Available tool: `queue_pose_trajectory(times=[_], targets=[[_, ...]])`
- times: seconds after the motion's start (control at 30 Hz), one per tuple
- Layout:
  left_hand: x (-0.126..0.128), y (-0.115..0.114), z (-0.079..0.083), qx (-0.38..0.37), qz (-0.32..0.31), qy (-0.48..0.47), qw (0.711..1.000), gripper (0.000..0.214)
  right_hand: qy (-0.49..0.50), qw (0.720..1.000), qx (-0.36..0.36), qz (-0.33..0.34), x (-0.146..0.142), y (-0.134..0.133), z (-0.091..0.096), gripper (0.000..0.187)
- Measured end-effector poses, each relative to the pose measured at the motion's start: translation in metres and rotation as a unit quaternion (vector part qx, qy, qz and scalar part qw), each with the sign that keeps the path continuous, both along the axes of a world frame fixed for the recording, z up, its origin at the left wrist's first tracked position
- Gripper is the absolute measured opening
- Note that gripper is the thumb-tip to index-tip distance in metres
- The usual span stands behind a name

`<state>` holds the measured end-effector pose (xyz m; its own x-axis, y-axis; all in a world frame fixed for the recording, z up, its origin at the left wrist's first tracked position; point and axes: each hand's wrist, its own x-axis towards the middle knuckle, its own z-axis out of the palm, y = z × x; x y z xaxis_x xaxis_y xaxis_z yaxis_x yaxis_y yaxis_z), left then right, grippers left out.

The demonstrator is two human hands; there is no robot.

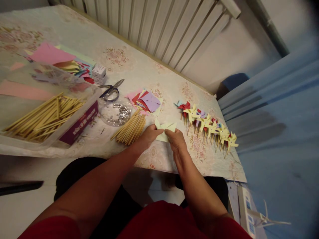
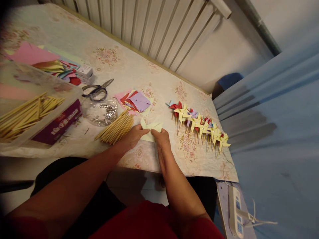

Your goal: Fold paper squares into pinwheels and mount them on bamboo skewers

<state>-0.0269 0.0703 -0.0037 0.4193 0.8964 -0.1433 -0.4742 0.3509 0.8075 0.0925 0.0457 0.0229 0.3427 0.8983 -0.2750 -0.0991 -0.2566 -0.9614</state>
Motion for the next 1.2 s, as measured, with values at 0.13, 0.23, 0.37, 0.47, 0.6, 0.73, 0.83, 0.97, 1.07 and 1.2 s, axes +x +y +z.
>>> queue_pose_trajectory(times=[0.13, 0.23, 0.37, 0.47, 0.6, 0.73, 0.83, 0.97, 1.07, 1.2], targets=[[-0.001, 0.0, 0.002, 0.0, -0.002, -0.014, 1.0, 0.042, 0.014, 1.0, 0.001, -0.002, -0.002, 0.0, 0.0, 0.023], [-0.003, -0.001, 0.005, 0.002, -0.009, -0.021, 1.0, 0.042, 0.031, 1.0, 0.005, 0.002, -0.001, -0.001, 0.001, 0.024], [-0.004, 0.0, 0.006, -0.007, -0.013, -0.02, 1.0, 0.041, 0.04, 0.999, 0.014, 0.025, 0.004, -0.005, 0.003, 0.025], [-0.004, 0.001, 0.003, -0.007, -0.012, -0.014, 1.0, 0.041, 0.023, 0.998, 0.02, 0.047, 0.008, -0.011, 0.007, 0.025], [-0.003, 0.002, 0.002, -0.016, -0.014, -0.015, 1.0, 0.041, -0.001, 0.999, 0.007, 0.046, 0.011, -0.017, 0.01, 0.027], [-0.002, 0.002, 0.002, -0.026, -0.017, -0.017, 0.999, 0.044, -0.061, 0.998, 0.006, 0.021, 0.011, -0.021, 0.009, 0.029], [-0.003, 0.002, 0.002, -0.02, -0.014, -0.021, 0.999, 0.044, -0.204, 0.978, 0.046, -0.02, 0.01, -0.024, 0.006, 0.031], [-0.003, 0.003, -0.001, -0.008, -0.014, -0.035, 0.999, 0.04, -0.401, 0.906, 0.122, -0.059, 0.008, -0.03, 0.003, 0.034], [-0.002, 0.004, -0.003, -0.01, -0.008, -0.029, 1.0, 0.039, -0.478, 0.858, 0.188, 0.0, 0.01, -0.036, 0.003, 0.026], [-0.003, 0.005, -0.002, -0.019, 0.007, -0.005, 1.0, 0.037, -0.479, 0.841, 0.226, 0.112, 0.016, -0.042, 0.008, 0.019]])
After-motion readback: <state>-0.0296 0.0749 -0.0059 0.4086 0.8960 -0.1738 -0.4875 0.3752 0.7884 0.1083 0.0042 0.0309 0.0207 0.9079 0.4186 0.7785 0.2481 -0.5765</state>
